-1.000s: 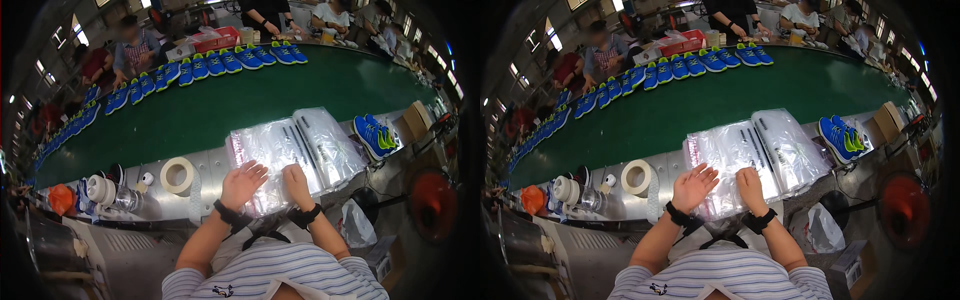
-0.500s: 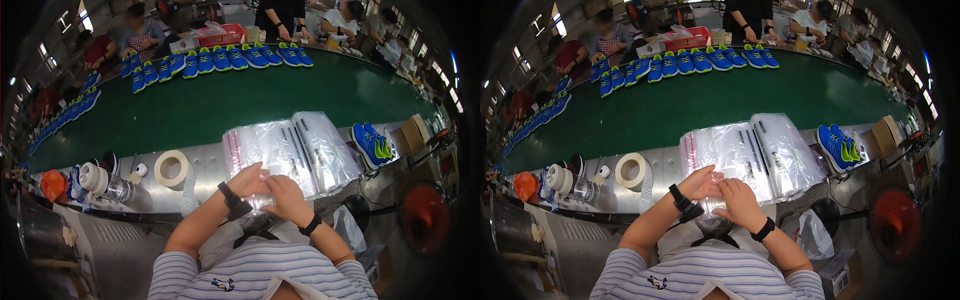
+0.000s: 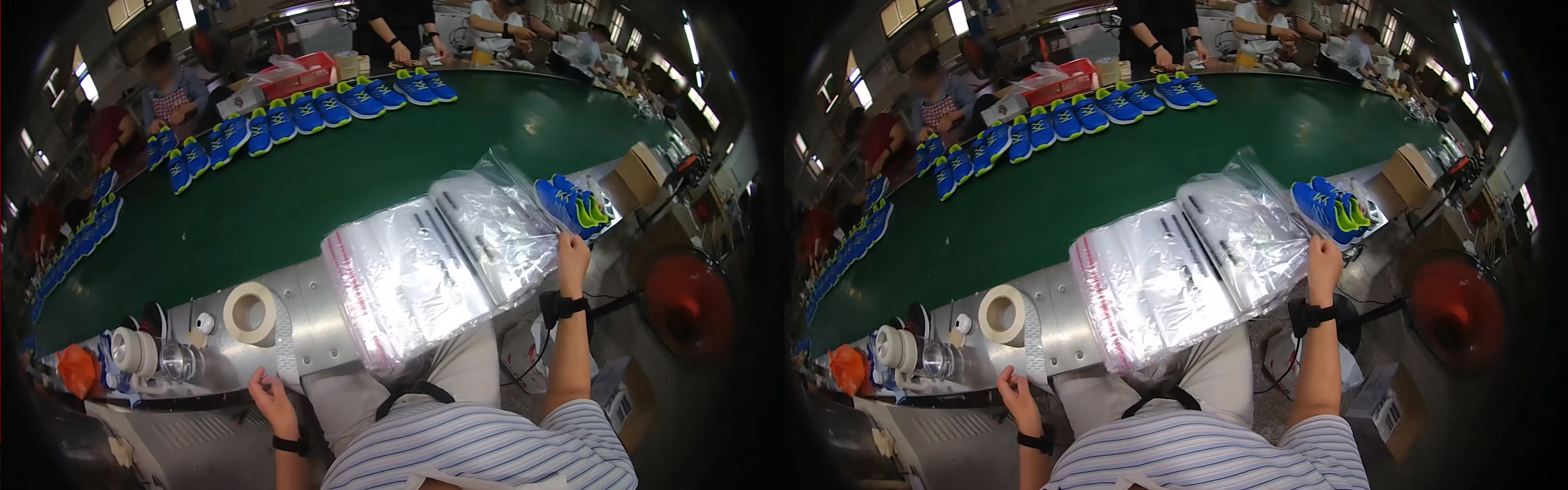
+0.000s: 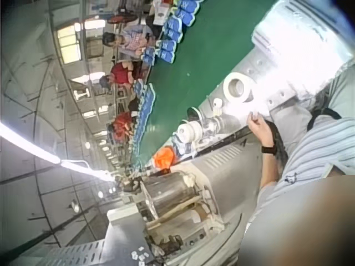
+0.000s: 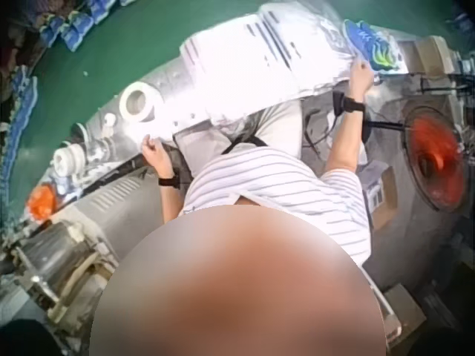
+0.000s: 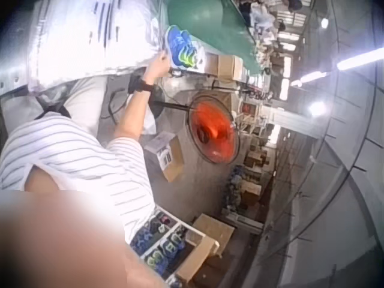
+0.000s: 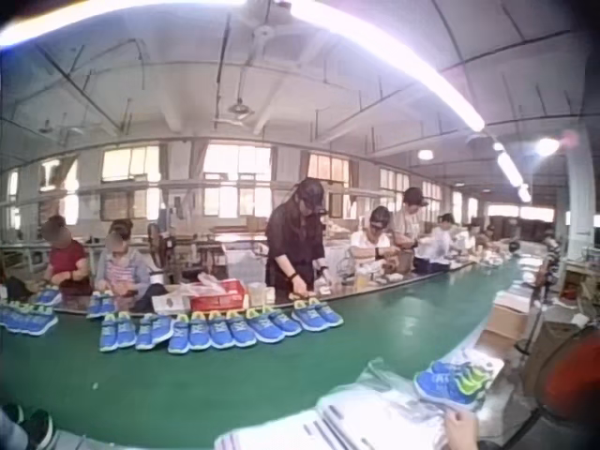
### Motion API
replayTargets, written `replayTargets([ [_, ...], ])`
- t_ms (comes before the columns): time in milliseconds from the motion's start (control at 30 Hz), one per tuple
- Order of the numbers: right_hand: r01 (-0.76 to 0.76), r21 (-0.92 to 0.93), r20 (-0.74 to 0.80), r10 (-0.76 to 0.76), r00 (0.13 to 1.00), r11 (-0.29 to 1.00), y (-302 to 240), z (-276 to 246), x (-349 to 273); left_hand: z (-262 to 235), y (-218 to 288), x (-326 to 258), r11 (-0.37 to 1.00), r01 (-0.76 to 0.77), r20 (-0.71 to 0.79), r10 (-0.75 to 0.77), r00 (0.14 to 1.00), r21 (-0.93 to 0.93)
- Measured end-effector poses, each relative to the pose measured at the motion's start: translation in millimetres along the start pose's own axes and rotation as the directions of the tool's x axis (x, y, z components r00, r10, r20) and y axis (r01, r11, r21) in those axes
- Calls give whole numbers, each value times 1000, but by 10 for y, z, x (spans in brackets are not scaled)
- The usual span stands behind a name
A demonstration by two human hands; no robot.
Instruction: The recorder is taking small white adhesive labels from a strip and applying them to clear plastic bags containing manufactured goods on a production line.
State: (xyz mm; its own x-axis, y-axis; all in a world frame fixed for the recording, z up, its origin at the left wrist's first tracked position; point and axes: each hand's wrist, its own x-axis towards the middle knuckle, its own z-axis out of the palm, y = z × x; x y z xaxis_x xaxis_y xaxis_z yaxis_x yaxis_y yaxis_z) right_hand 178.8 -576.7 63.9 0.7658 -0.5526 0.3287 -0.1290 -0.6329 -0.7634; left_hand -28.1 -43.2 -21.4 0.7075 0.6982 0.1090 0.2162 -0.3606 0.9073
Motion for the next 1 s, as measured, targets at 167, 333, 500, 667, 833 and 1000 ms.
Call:
replayTargets([
  [167,175,-381,-295,-299,908,908,68,-146,-529,99,44,186,995,-29,203,9,979,96],
  [333,102,417,632,-369,681,903,-1170,583,-1865,220,-14,311,966,229,463,-148,874,-122],
  [500,-78,504,863,-505,7,860,-1719,1505,-2853,309,465,207,758,533,605,-236,761,-375],
  [667,-595,190,963,-266,-42,781,-1783,1573,-2790,278,321,210,527,665,747,-82,660,-529],
  [833,-552,193,971,-239,-11,811,-1844,1122,-2504,566,-53,659,233,744,742,-114,660,-626],
  [1000,-456,166,957,-255,-140,874,-1483,781,-2381,203,67,588,165,555,468,-376,799,-815],
])
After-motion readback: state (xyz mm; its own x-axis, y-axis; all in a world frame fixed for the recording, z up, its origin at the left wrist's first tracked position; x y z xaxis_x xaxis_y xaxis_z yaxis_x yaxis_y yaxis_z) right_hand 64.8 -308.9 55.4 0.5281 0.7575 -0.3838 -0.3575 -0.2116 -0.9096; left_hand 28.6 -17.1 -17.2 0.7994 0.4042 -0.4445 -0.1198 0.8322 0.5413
